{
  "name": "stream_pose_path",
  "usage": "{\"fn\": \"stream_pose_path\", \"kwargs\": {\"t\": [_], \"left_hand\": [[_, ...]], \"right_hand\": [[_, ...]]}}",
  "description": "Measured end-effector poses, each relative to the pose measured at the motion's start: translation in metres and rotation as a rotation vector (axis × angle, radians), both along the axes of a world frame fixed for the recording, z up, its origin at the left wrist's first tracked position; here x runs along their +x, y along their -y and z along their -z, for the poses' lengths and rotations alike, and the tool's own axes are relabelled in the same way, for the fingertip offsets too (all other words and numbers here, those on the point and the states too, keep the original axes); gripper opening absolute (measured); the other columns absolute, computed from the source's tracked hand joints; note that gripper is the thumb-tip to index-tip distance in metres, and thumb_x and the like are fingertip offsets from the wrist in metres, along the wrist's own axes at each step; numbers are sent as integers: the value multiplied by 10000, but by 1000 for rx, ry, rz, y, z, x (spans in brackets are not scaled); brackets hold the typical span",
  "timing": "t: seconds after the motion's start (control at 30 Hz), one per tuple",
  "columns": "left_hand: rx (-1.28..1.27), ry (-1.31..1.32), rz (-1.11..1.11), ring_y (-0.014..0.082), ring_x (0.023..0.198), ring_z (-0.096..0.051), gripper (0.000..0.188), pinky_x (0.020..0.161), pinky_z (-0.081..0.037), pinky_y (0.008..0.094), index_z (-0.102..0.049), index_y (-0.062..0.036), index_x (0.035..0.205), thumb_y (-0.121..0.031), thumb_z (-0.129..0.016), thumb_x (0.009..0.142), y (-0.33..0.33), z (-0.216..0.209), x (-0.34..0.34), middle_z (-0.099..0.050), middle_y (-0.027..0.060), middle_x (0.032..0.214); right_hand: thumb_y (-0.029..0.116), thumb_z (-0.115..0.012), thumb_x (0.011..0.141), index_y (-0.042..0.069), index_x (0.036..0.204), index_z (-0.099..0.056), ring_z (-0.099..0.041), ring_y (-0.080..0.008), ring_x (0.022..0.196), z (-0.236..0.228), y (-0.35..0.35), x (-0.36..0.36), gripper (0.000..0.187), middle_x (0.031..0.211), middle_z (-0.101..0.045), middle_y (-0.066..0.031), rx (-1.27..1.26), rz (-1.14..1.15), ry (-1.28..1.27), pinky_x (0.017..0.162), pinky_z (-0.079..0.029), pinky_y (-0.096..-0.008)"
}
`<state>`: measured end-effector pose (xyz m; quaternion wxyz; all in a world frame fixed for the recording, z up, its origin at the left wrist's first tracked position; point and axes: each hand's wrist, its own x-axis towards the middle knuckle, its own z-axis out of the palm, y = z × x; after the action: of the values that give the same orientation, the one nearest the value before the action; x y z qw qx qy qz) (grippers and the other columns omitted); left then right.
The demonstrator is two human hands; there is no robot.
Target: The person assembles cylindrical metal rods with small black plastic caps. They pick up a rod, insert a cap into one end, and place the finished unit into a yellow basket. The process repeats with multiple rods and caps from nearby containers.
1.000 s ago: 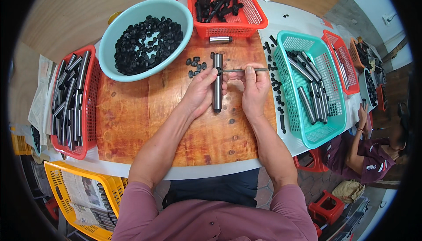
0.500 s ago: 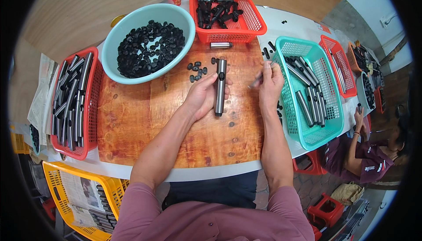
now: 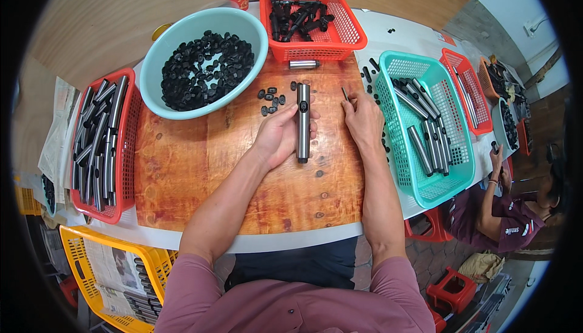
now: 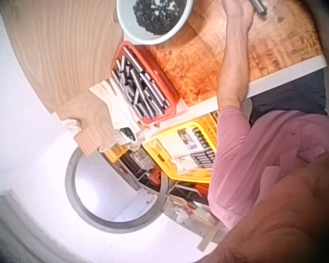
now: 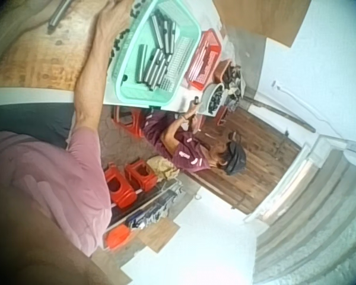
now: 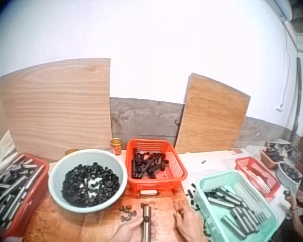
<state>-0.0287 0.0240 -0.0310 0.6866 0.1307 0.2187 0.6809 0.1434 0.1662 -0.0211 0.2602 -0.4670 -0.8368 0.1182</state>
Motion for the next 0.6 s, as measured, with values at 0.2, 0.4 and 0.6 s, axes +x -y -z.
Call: {"fn": "stream_pose_path", "kwargs": {"t": [0.2, 0.4, 0.6], "left_hand": [[-2, 14, -22, 223, 912, -619, 470, 837, -543, 371, -446, -5, 1425, -287, -492, 1052, 2, -3, -1, -609, 126, 1080], [137, -49, 488, 227, 905, -697, 452, 825, -589, 375, -474, 2, 1414, -249, -545, 1045, 17, -13, 16, -657, 146, 1063], [203, -131, 764, 211, 904, -716, 453, 840, -599, 368, -501, 12, 1383, -239, -605, 1021, 25, -17, 22, -676, 149, 1087]], "right_hand": [[196, -728, 878, 42, 993, -668, -686, -388, 832, 2, 1, -2, 202, 987, -690, -153, 26, -5, -34, 722, -543, -485], [134, -708, 898, 71, 1011, -675, -680, -332, 755, -9, 15, -10, 133, 931, -655, -125, 125, -133, -192, 658, -544, -430], [90, -734, 868, 76, 1151, -679, -658, -315, 758, -5, 50, -44, 288, 921, -616, -146, 173, -484, -221, 644, -526, -401]]}}
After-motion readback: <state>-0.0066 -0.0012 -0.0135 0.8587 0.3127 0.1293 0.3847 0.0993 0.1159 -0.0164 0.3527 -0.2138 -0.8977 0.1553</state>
